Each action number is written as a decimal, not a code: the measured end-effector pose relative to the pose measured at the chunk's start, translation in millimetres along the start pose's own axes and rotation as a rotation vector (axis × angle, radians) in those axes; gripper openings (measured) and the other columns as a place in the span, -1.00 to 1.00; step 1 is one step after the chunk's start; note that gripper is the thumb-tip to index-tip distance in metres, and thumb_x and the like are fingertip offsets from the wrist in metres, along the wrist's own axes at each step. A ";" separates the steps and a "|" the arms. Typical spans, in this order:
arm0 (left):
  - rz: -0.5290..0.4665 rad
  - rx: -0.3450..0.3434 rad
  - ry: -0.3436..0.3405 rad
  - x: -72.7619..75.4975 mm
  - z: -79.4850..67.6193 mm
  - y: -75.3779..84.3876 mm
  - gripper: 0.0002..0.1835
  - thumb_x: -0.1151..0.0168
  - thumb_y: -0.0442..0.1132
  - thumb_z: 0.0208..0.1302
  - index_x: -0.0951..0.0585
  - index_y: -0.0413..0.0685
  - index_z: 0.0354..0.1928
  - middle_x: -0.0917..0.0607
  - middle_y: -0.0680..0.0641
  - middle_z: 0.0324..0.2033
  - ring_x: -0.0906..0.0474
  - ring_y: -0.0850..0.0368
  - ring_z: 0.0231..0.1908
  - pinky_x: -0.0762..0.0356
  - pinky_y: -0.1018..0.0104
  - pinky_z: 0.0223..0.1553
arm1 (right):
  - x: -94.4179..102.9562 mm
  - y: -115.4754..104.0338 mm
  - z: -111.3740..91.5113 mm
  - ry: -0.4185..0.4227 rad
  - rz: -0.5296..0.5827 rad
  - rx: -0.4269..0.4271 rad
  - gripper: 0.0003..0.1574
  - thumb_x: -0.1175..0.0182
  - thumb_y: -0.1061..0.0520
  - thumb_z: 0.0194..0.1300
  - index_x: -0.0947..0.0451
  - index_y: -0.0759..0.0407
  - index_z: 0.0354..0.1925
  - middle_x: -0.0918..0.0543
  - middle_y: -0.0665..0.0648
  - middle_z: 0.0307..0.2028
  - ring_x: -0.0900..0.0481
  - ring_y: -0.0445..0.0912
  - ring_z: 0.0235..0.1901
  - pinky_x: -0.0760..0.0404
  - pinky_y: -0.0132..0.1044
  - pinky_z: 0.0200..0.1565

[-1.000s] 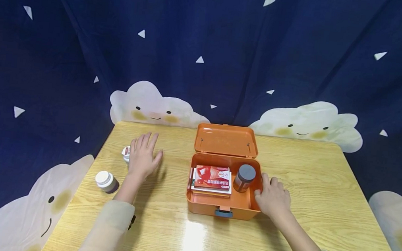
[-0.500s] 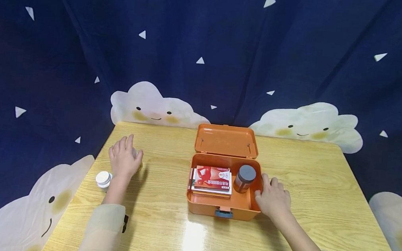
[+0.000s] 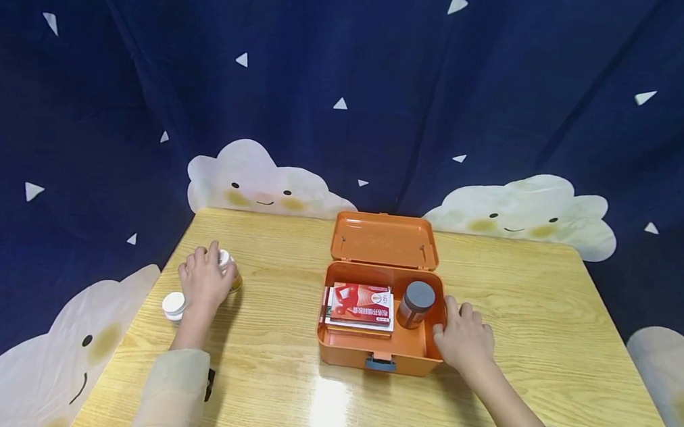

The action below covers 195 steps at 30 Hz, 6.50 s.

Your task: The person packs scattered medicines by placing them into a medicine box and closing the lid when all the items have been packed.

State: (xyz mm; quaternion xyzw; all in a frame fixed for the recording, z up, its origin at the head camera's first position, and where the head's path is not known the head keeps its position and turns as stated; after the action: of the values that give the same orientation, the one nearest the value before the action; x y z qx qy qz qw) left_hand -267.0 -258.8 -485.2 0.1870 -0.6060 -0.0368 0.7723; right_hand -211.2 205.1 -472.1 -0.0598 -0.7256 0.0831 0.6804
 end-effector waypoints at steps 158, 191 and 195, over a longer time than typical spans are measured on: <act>0.141 -1.291 -0.090 -27.8 -119.2 308.6 -0.50 0.02 0.13 0.24 -0.42 0.11 0.17 -0.49 0.09 -0.05 -0.39 0.19 -0.08 -0.35 0.27 -0.01 | 0.3 -0.5 -0.3 0.022 0.007 0.008 -0.36 0.00 0.03 0.16 -0.17 0.24 0.18 -0.39 0.39 -0.16 -0.41 0.28 -0.21 -0.38 0.16 -0.31; 0.214 -1.299 -0.181 -69.9 -122.5 306.6 -0.49 0.01 0.20 0.22 -0.41 0.18 0.15 -0.46 0.14 -0.08 -0.37 0.21 -0.10 -0.38 0.34 -0.10 | 0.9 -0.7 -0.4 0.021 -0.005 0.005 -0.36 0.00 0.03 0.16 -0.17 0.24 0.17 -0.40 0.39 -0.17 -0.42 0.27 -0.22 -0.39 0.14 -0.33; 0.212 -1.292 -0.204 -71.6 -122.8 306.7 -0.49 0.00 0.20 0.23 -0.40 0.17 0.16 -0.46 0.13 -0.07 -0.37 0.21 -0.09 -0.37 0.34 -0.09 | -0.2 -0.5 0.0 0.020 -0.002 0.002 -0.37 0.01 0.02 0.16 -0.17 0.23 0.16 -0.39 0.38 -0.17 -0.42 0.27 -0.21 -0.39 0.15 -0.32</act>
State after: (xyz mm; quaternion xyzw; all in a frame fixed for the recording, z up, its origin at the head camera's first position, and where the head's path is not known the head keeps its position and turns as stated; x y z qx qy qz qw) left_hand -221.2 76.0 -473.0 -0.3788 -0.5472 -0.3341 0.6674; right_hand -211.1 204.6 -472.2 -0.0593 -0.7189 0.0824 0.6877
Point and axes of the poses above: each hand's wrist, its own z-axis towards the middle knuckle, its own x-axis out of the back of the hand, y = z × x, the point moved 5 cm from there along z, towards the middle knuckle
